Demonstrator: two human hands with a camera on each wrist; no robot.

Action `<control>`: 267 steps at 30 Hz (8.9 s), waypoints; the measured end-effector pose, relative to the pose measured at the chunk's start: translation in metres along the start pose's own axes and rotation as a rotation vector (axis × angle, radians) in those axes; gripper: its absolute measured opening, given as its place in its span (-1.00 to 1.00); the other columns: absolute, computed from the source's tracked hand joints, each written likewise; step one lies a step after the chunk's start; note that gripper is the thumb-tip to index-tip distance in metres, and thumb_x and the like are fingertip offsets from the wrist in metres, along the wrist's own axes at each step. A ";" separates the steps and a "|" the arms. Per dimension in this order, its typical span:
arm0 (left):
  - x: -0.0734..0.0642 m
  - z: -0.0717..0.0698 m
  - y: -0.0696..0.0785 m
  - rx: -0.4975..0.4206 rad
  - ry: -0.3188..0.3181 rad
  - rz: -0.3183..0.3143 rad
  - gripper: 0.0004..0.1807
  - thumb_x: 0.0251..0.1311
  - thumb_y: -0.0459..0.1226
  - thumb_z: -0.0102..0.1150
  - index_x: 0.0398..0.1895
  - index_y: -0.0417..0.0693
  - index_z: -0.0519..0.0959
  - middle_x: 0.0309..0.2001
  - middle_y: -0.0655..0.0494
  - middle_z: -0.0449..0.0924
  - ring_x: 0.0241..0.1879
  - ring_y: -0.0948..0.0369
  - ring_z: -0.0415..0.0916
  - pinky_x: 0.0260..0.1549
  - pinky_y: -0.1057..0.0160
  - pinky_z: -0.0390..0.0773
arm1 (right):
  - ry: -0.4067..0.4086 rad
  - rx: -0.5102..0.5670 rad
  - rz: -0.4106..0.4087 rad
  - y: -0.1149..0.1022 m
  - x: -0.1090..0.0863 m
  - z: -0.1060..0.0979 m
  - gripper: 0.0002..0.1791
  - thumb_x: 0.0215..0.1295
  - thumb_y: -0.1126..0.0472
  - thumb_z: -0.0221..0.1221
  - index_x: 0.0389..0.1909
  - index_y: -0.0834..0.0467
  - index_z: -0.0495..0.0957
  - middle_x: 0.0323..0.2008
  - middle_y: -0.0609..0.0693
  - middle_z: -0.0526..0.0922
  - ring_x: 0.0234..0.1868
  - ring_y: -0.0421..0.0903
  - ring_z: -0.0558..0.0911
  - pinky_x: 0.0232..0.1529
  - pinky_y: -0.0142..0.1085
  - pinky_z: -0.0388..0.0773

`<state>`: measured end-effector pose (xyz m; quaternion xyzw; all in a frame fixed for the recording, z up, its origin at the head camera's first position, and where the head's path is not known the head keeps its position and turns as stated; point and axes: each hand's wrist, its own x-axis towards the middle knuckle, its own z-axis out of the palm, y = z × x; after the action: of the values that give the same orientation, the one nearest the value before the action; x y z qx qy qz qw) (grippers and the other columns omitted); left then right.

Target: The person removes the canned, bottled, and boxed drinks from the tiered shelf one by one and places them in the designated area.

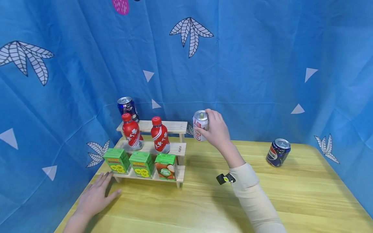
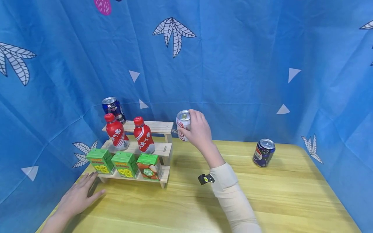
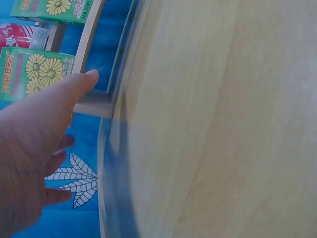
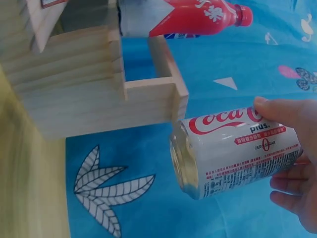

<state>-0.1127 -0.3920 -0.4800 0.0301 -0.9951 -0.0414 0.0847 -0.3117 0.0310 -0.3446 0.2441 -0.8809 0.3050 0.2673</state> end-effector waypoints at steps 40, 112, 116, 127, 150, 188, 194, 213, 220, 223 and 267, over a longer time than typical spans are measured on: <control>0.000 0.001 -0.001 -0.007 0.028 0.013 0.01 0.20 0.32 0.04 0.45 -0.27 0.18 0.40 -0.38 0.21 0.40 -0.31 0.13 0.26 -0.43 0.22 | -0.010 -0.119 0.102 0.097 -0.065 -0.015 -0.14 0.06 0.03 0.44 0.26 0.34 0.25 0.14 0.33 0.45 0.20 0.28 0.41 0.19 0.19 0.44; -0.001 0.006 -0.002 -0.035 0.022 -0.004 0.05 0.19 0.35 0.01 0.48 -0.26 0.12 0.41 -0.40 0.18 0.40 -0.34 0.10 0.25 -0.42 0.25 | -0.116 -0.226 0.362 0.158 -0.106 -0.035 -0.08 0.18 0.00 0.32 0.38 0.42 0.11 0.27 0.45 0.26 0.29 0.40 0.26 0.22 0.35 0.33; -0.002 0.006 -0.001 -0.040 0.022 -0.001 0.05 0.19 0.35 0.01 0.48 -0.26 0.12 0.41 -0.39 0.18 0.40 -0.34 0.10 0.24 -0.43 0.25 | -0.120 -0.238 0.330 0.152 -0.104 -0.041 -0.04 0.18 0.00 0.31 0.44 0.37 0.06 0.32 0.43 0.22 0.35 0.38 0.21 0.29 0.33 0.27; -0.002 0.007 -0.002 -0.023 0.047 0.009 0.03 0.19 0.33 0.03 0.47 -0.27 0.15 0.40 -0.38 0.20 0.39 -0.33 0.12 0.27 -0.39 0.25 | -0.111 -0.256 0.192 0.130 -0.090 -0.055 -0.09 0.25 -0.03 0.27 0.47 0.28 0.08 0.36 0.37 0.21 0.41 0.36 0.16 0.35 0.31 0.21; -0.001 0.002 0.001 0.042 0.079 0.031 0.00 0.17 0.32 0.07 0.43 -0.25 0.24 0.41 -0.35 0.20 0.40 -0.29 0.14 0.31 -0.43 0.15 | 0.023 -0.215 -0.127 0.033 -0.052 -0.065 -0.16 0.16 -0.05 0.36 0.39 0.19 0.27 0.35 0.25 0.34 0.41 0.24 0.28 0.33 0.21 0.35; 0.001 0.003 -0.001 0.022 0.061 0.025 0.01 0.20 0.33 0.02 0.45 -0.26 0.18 0.42 -0.37 0.18 0.40 -0.31 0.11 0.33 -0.42 0.10 | -0.090 -0.053 -0.262 -0.158 0.029 0.005 -0.19 0.28 -0.21 0.19 0.45 0.03 0.20 0.41 0.04 0.31 0.49 -0.02 0.24 0.42 -0.13 0.38; 0.000 0.005 0.001 0.013 0.034 0.017 0.03 0.21 0.35 -0.01 0.46 -0.27 0.16 0.42 -0.38 0.16 0.40 -0.33 0.10 0.33 -0.43 0.08 | -0.105 -0.044 -0.251 -0.174 0.041 0.024 -0.18 0.28 -0.25 0.17 0.46 0.03 0.20 0.39 0.04 0.32 0.46 -0.03 0.28 0.39 -0.16 0.43; 0.007 0.009 0.008 0.002 -0.038 -0.011 0.10 0.18 0.41 -0.07 0.46 -0.31 0.13 0.42 -0.43 0.13 0.41 -0.35 0.06 0.30 -0.46 0.10 | -0.239 -0.130 -0.103 -0.213 0.097 0.065 -0.15 0.30 -0.35 0.04 0.52 -0.10 0.07 0.48 -0.09 0.20 0.51 -0.14 0.16 0.43 -0.26 0.36; 0.008 0.008 0.006 0.005 -0.058 -0.026 0.12 0.18 0.43 -0.13 0.48 -0.32 0.08 0.42 -0.46 0.07 0.42 -0.37 0.00 0.25 -0.51 0.08 | -0.299 -0.178 -0.042 -0.222 0.122 0.078 -0.13 0.26 -0.38 0.06 0.52 -0.17 0.03 0.50 -0.17 0.13 0.55 -0.17 0.05 0.49 -0.29 0.26; 0.008 0.008 0.005 0.001 -0.073 -0.041 0.13 0.18 0.44 -0.15 0.48 -0.31 0.06 0.43 -0.45 0.05 0.42 -0.37 -0.01 0.24 -0.53 0.06 | -0.330 -0.189 -0.025 -0.226 0.130 0.085 -0.13 0.26 -0.39 0.06 0.51 -0.20 0.03 0.50 -0.20 0.12 0.55 -0.18 0.03 0.48 -0.31 0.25; 0.008 0.009 0.007 -0.027 -0.218 -0.158 0.27 0.07 0.56 -0.27 0.49 -0.34 -0.01 0.44 -0.49 -0.05 0.42 -0.42 -0.12 0.30 -0.47 0.05 | -0.493 -0.271 0.099 -0.225 0.153 0.135 -0.36 0.15 -0.37 0.17 0.19 -0.18 0.39 0.02 -0.26 0.49 0.08 -0.28 0.43 0.12 -0.41 0.48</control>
<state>-0.1221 -0.3845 -0.4868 0.1023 -0.9923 -0.0643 -0.0270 -0.3348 -0.2560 -0.2489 0.2299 -0.9628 0.1285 0.0600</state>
